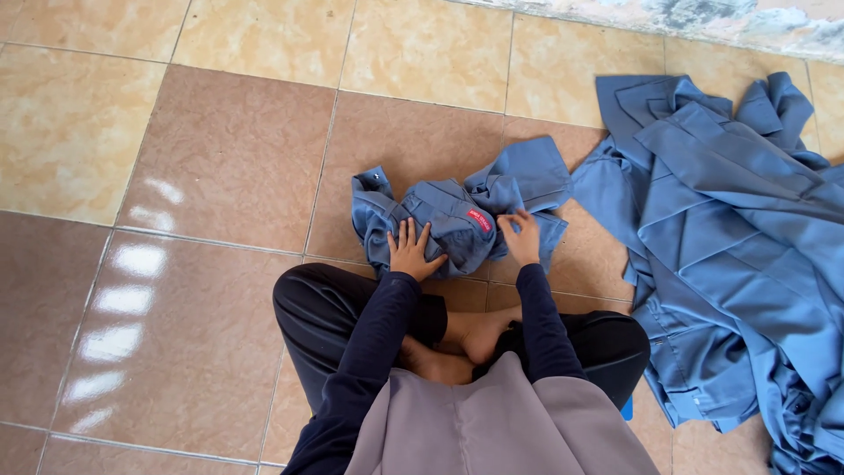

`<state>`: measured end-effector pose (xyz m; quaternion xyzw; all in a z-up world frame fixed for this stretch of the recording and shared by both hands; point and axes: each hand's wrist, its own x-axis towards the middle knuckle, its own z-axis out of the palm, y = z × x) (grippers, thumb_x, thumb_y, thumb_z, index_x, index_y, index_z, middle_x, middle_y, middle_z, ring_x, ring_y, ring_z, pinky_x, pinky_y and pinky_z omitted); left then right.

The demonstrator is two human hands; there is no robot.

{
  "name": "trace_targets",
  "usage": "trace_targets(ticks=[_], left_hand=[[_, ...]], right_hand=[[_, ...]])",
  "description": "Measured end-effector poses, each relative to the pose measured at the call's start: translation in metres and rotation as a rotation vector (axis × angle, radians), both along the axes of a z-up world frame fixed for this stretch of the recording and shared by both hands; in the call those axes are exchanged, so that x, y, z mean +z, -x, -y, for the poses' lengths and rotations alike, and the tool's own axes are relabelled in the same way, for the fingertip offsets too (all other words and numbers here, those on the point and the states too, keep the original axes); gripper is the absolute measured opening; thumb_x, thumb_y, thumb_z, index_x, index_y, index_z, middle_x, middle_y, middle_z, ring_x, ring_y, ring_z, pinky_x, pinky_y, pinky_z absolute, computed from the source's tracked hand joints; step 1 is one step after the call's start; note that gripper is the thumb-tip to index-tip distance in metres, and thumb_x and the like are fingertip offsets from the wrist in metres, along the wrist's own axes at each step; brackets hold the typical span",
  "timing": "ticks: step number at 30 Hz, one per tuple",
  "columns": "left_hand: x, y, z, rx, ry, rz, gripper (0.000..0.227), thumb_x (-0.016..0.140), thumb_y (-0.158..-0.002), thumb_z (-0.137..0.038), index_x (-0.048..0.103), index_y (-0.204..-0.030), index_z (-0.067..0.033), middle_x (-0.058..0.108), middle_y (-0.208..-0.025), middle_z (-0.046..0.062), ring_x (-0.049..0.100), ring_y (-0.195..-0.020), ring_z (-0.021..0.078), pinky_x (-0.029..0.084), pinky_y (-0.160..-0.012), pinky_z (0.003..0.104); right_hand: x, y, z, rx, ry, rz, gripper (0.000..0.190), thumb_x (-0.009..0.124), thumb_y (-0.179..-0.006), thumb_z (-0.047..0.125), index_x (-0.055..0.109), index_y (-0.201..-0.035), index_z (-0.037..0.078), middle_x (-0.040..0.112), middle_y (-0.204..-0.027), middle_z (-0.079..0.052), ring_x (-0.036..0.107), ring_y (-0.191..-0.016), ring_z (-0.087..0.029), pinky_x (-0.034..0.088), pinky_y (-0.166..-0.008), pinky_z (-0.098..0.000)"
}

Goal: Folding blue pants into neat rectangles on a tiled floor.

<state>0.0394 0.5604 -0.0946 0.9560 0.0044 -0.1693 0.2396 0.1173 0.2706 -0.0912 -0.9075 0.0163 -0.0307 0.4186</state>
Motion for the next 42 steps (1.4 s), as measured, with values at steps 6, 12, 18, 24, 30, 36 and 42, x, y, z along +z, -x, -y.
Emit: trace_targets(ticks=[6, 12, 18, 24, 30, 36, 42], left_hand=[[0.033, -0.002, -0.018, 0.140, 0.274, -0.112, 0.089, 0.041, -0.082, -0.096, 0.051, -0.146, -0.0336, 0.023, -0.169, 0.004, 0.015, -0.158, 0.0229, -0.004, -0.128, 0.054], [-0.025, -0.029, -0.063, 0.737, -0.029, 0.376, 0.040, 0.065, -0.081, -0.064, 0.056, -0.075, -0.0251, 0.065, -0.072, 0.001, 0.069, -0.082, 0.0293, 0.054, -0.075, 0.049], [0.015, -0.054, -0.083, 0.957, 0.150, 0.323, 0.091, 0.083, -0.075, -0.056, 0.033, -0.138, -0.0144, 0.032, -0.142, 0.016, 0.040, -0.133, 0.0428, 0.052, -0.102, 0.055], [-0.055, -0.046, -0.107, 0.922, 0.578, -0.082, 0.084, 0.073, -0.090, -0.028, 0.025, -0.159, -0.0186, 0.033, -0.161, 0.017, 0.035, -0.148, 0.0384, 0.036, -0.121, 0.051], [-0.135, -0.046, -0.124, 1.147, 0.798, -0.105, 0.090, 0.083, -0.074, -0.061, 0.054, -0.149, -0.0214, 0.053, -0.149, 0.015, 0.045, -0.141, 0.0364, 0.039, -0.118, 0.051], [-0.051, -0.030, -0.129, 0.988, 0.483, -0.017, 0.084, 0.086, -0.063, -0.066, 0.072, -0.125, -0.0100, 0.069, -0.123, 0.020, 0.062, -0.123, 0.0377, 0.049, -0.105, 0.050], [0.120, -0.037, -0.128, 0.931, 0.645, 0.279, 0.063, 0.057, -0.087, -0.042, 0.062, -0.138, -0.0065, 0.063, -0.135, 0.023, 0.055, -0.131, 0.0391, 0.042, -0.112, 0.049]], right_hand=[[0.045, 0.005, -0.074, 0.140, 0.107, 0.403, 0.052, 0.081, -0.088, 0.044, 0.066, -0.130, 0.017, 0.068, -0.104, -0.012, 0.066, -0.103, -0.034, 0.052, -0.092, -0.0446], [0.008, 0.049, -0.098, 0.258, 0.389, -0.068, 0.036, 0.066, -0.086, 0.030, 0.056, -0.120, 0.023, 0.066, -0.111, -0.009, 0.069, -0.106, -0.033, 0.054, -0.091, -0.0477], [-0.035, 0.094, -0.069, 0.295, 0.329, -0.267, 0.028, 0.069, -0.082, 0.025, 0.045, -0.097, 0.027, 0.069, -0.101, 0.002, 0.068, -0.108, -0.026, 0.042, -0.097, -0.0430], [-0.037, 0.118, -0.042, 0.144, 0.018, -0.471, 0.040, 0.075, -0.084, 0.051, 0.051, -0.085, 0.019, 0.066, -0.081, -0.011, 0.067, -0.085, -0.036, 0.050, -0.075, -0.0450], [-0.026, 0.119, -0.037, 0.130, 0.086, -0.516, 0.057, 0.064, -0.091, 0.069, 0.063, -0.120, 0.021, 0.070, -0.124, -0.013, 0.062, -0.123, -0.038, 0.051, -0.105, -0.0513], [0.071, 0.085, -0.031, 0.089, 0.192, -0.228, 0.045, 0.064, -0.098, 0.040, 0.062, -0.141, 0.026, 0.068, -0.131, -0.017, 0.063, -0.118, -0.043, 0.051, -0.104, -0.0558], [0.163, 0.036, -0.009, -0.040, 0.265, 0.529, 0.041, 0.078, -0.085, 0.009, 0.078, -0.119, 0.030, 0.069, -0.116, -0.006, 0.069, -0.093, -0.030, 0.058, -0.083, -0.0408]])
